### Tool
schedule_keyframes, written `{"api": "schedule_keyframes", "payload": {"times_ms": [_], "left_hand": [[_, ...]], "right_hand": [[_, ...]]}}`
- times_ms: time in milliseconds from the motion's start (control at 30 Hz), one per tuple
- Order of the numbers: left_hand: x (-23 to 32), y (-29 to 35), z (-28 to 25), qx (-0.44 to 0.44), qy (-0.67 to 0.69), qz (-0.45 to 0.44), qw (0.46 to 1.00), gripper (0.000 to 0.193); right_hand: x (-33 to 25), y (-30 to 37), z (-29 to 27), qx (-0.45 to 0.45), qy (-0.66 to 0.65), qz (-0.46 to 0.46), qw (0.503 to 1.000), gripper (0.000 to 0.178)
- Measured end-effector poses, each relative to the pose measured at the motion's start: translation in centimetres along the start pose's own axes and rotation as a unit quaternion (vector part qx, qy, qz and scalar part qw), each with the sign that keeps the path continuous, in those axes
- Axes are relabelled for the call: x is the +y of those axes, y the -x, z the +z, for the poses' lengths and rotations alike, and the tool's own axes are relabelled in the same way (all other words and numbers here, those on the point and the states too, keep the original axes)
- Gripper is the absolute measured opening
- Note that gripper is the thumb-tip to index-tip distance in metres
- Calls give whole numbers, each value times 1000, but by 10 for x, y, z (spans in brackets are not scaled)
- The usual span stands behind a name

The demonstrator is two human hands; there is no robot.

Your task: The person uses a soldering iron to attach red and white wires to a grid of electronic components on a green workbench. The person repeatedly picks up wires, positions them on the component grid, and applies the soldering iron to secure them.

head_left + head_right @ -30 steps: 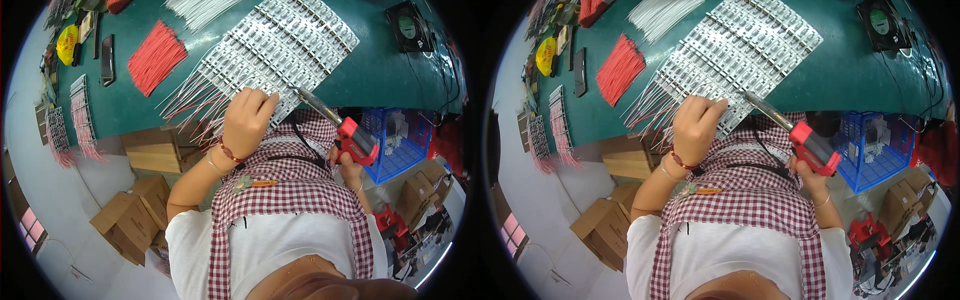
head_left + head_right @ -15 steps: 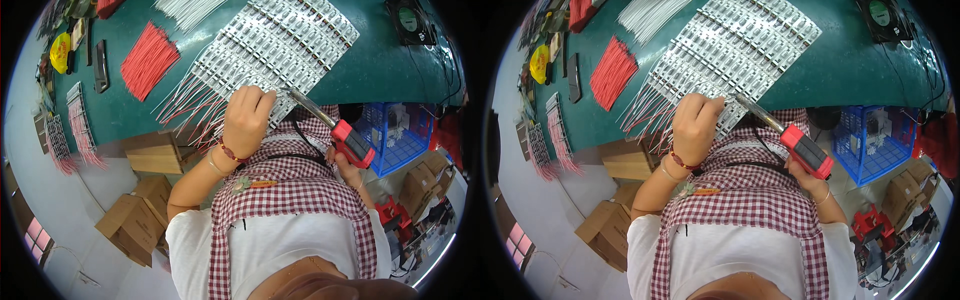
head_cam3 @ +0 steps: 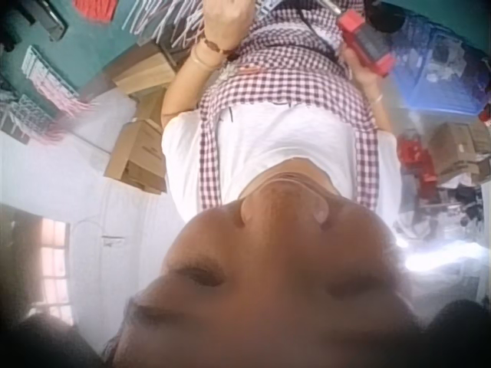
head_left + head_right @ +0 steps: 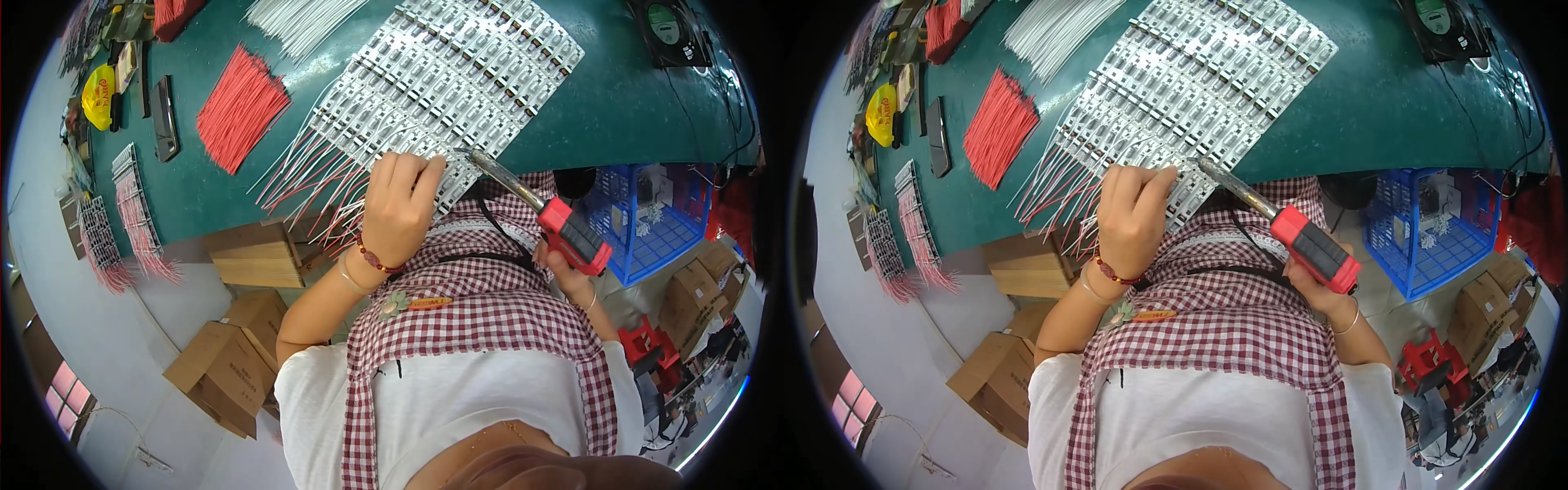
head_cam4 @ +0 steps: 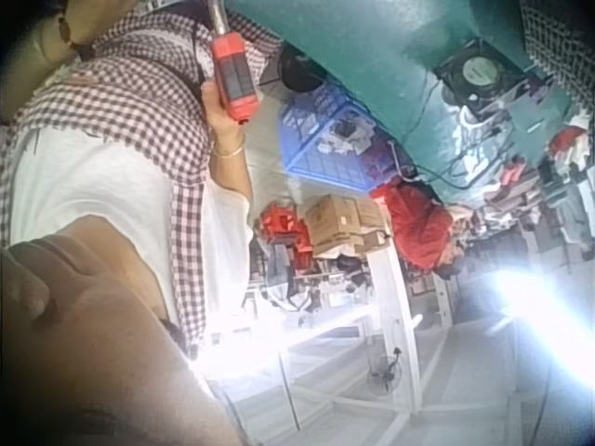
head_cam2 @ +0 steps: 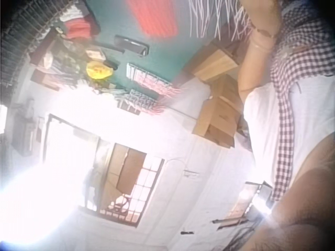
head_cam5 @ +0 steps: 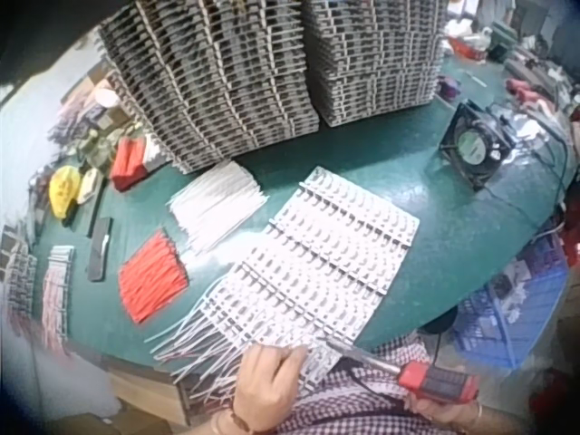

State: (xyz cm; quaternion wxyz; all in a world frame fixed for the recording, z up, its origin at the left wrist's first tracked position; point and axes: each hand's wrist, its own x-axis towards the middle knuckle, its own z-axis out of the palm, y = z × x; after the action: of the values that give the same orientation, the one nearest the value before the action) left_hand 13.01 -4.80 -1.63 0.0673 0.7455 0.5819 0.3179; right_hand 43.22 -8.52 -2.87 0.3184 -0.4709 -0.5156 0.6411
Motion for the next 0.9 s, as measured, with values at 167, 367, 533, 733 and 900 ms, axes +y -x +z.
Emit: {"api": "schedule_keyframes", "payload": {"times_ms": [167, 367, 533, 733, 900], "left_hand": [[2, -2, 2, 2, 1, 12, 1000, 33], [3, -6, 1, -13, -12, 13, 1000, 34], [3, -8, 0, -20, -7, 12, 1000, 35], [4, -8, -1, -25, -11, 7, 1000, 34], [3, -9, 0, -20, -11, 6, 1000, 34]], "right_hand": [[1, 0, 1, 5, 1, 10, 1000, 21], [16, 8, -9, -11, 168, -23, 985, 15], [6, 5, -2, 6, 176, -61, 982, 16], [-3, 2, 0, -2, 194, -71, 979, 17], [-3, 4, 4, 12, 218, -86, 972, 17]]}}
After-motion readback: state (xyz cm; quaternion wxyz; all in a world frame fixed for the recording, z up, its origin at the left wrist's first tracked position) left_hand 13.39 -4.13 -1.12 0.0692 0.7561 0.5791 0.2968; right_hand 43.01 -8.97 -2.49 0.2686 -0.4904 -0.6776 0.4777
